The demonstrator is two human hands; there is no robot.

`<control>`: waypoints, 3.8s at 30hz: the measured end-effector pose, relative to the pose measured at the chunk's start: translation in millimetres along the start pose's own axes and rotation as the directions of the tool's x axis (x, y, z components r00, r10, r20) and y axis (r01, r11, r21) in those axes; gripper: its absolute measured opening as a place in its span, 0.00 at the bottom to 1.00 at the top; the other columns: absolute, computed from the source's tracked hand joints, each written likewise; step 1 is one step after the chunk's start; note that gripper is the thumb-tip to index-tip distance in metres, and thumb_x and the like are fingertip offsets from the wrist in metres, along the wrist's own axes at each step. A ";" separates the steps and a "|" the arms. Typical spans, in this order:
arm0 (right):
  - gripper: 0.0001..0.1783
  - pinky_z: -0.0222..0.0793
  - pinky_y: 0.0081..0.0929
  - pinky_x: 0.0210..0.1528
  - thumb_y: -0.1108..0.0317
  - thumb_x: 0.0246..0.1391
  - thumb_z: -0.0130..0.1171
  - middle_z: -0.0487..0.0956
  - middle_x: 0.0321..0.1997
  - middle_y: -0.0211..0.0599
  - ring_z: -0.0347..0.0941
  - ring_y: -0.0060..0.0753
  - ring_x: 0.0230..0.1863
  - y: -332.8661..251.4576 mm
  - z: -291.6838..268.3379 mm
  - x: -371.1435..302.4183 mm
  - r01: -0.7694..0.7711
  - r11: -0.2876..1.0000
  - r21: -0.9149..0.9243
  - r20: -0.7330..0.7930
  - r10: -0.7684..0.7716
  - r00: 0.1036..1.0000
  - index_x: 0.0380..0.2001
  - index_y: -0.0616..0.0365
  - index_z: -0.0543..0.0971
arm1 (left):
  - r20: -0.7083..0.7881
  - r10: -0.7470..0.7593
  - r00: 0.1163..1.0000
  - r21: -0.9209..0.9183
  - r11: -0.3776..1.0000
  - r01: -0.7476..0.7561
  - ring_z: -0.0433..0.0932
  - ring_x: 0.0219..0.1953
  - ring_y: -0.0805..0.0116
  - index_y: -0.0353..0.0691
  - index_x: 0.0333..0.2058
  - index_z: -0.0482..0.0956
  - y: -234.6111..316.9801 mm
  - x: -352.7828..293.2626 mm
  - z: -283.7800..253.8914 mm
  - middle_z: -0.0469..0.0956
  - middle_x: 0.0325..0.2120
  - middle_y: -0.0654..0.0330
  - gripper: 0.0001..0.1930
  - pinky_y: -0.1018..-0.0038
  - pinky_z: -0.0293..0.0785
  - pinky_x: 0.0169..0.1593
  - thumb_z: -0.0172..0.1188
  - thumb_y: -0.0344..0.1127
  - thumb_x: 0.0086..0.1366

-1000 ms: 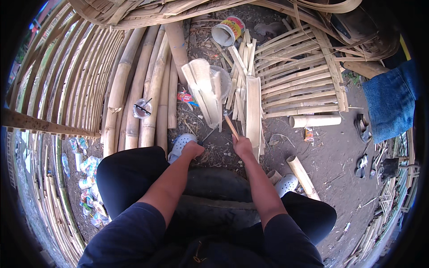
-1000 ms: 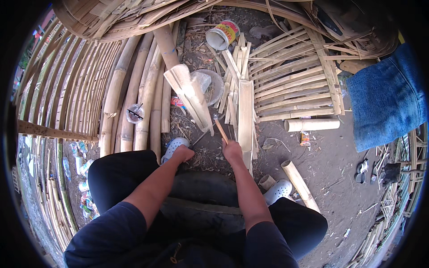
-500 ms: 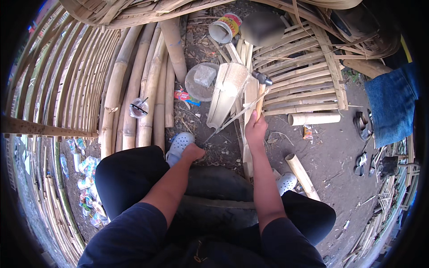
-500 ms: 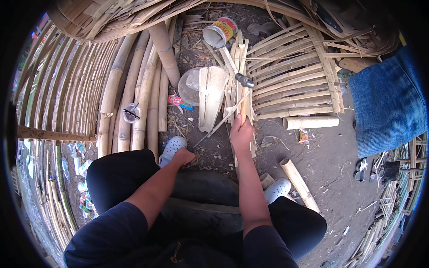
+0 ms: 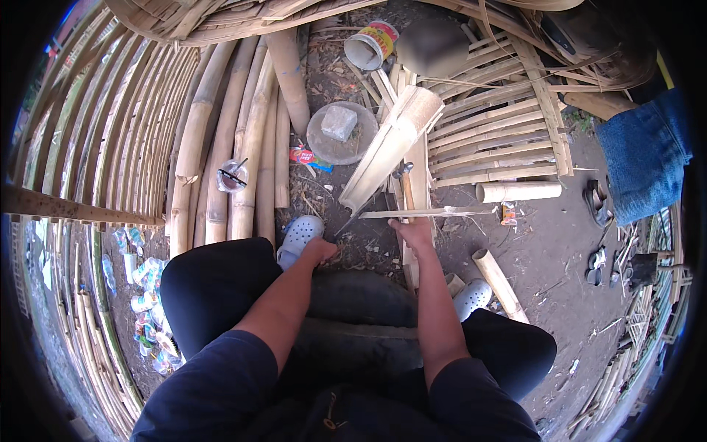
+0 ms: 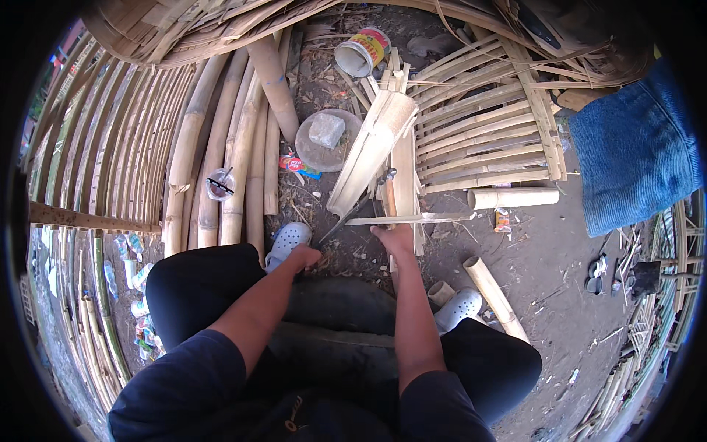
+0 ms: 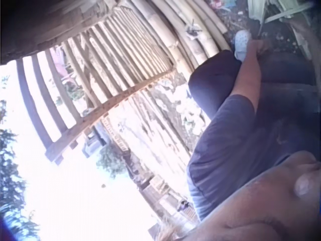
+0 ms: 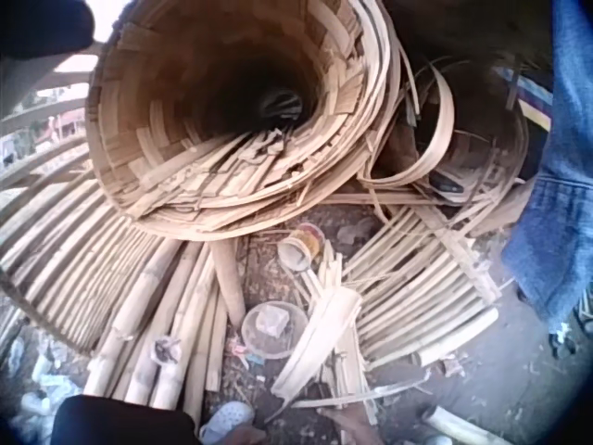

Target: The person splits a piece of bamboo into thin strips using a knife and a hammer. The person holds the knife against the bamboo and repeatedly strikes the back of the blade with the hammer to drive it through the wood.

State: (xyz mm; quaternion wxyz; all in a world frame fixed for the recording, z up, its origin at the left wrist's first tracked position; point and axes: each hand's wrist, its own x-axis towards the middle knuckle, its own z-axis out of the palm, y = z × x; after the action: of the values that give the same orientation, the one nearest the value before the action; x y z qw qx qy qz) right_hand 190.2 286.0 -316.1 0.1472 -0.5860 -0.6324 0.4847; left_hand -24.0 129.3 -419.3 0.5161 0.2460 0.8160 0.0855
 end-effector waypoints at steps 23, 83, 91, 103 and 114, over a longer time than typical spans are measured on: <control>0.13 0.54 0.23 0.07 0.80 0.51 0.54 0.66 0.20 0.30 0.58 0.20 0.09 -40.8 -28.1 -11.1 0.101 0.766 0.635 -0.200 0.037 0.979 0.37 0.54 0.65 | -0.066 0.130 0.989 -0.040 0.990 -0.132 0.79 0.22 0.57 0.34 0.11 0.77 4.9 -4.6 4.7 0.77 0.14 0.49 0.13 0.66 0.76 0.33 0.55 0.39 0.42; 0.14 0.74 0.40 0.47 0.72 0.43 0.60 0.79 0.39 0.50 0.77 0.49 0.44 -137.8 -196.7 -88.7 0.313 0.383 -0.869 0.260 -0.184 0.948 0.37 0.58 0.77 | 0.484 0.402 0.777 -0.604 0.797 -0.036 0.64 0.16 0.81 0.44 0.27 0.75 234.0 -278.4 -88.2 0.71 0.20 0.68 0.17 0.81 0.65 0.21 0.74 0.45 0.49; 0.13 0.74 0.41 0.44 0.74 0.43 0.58 0.80 0.37 0.48 0.78 0.49 0.43 -122.5 -200.5 -83.3 0.342 0.356 -0.870 0.292 -0.185 0.938 0.36 0.59 0.77 | 0.593 0.337 0.731 -0.541 0.839 0.052 0.64 0.17 0.82 0.36 0.30 0.78 223.9 -292.8 -73.5 0.74 0.23 0.64 0.13 0.82 0.64 0.20 0.72 0.35 0.51; 0.19 0.76 0.36 0.42 0.67 0.34 0.70 0.82 0.38 0.48 0.80 0.46 0.41 -120.1 -257.2 -95.3 0.146 0.294 -0.944 0.211 0.202 0.956 0.34 0.63 0.82 | 0.220 0.433 0.874 -0.570 0.784 -0.245 0.69 0.16 0.77 0.37 0.25 0.75 217.9 -272.7 -104.4 0.76 0.22 0.59 0.10 0.79 0.65 0.19 0.70 0.26 0.48; 0.20 0.74 0.34 0.35 0.56 0.39 0.70 0.82 0.28 0.42 0.79 0.41 0.31 -148.7 -286.6 -137.8 0.065 0.465 -0.883 0.201 0.250 0.947 0.30 0.62 0.83 | -0.437 0.522 0.733 -0.122 0.773 -0.623 0.74 0.16 0.67 0.34 0.15 0.73 224.8 -223.5 -87.1 0.75 0.14 0.56 0.08 0.70 0.71 0.23 0.65 0.28 0.41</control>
State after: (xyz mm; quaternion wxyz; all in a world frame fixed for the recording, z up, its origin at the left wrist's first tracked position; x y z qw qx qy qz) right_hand 354.6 313.8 -7.2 -0.3009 -0.5296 -0.7722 0.1805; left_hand 46.8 224.1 -112.7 0.3239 0.3957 0.7639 0.3937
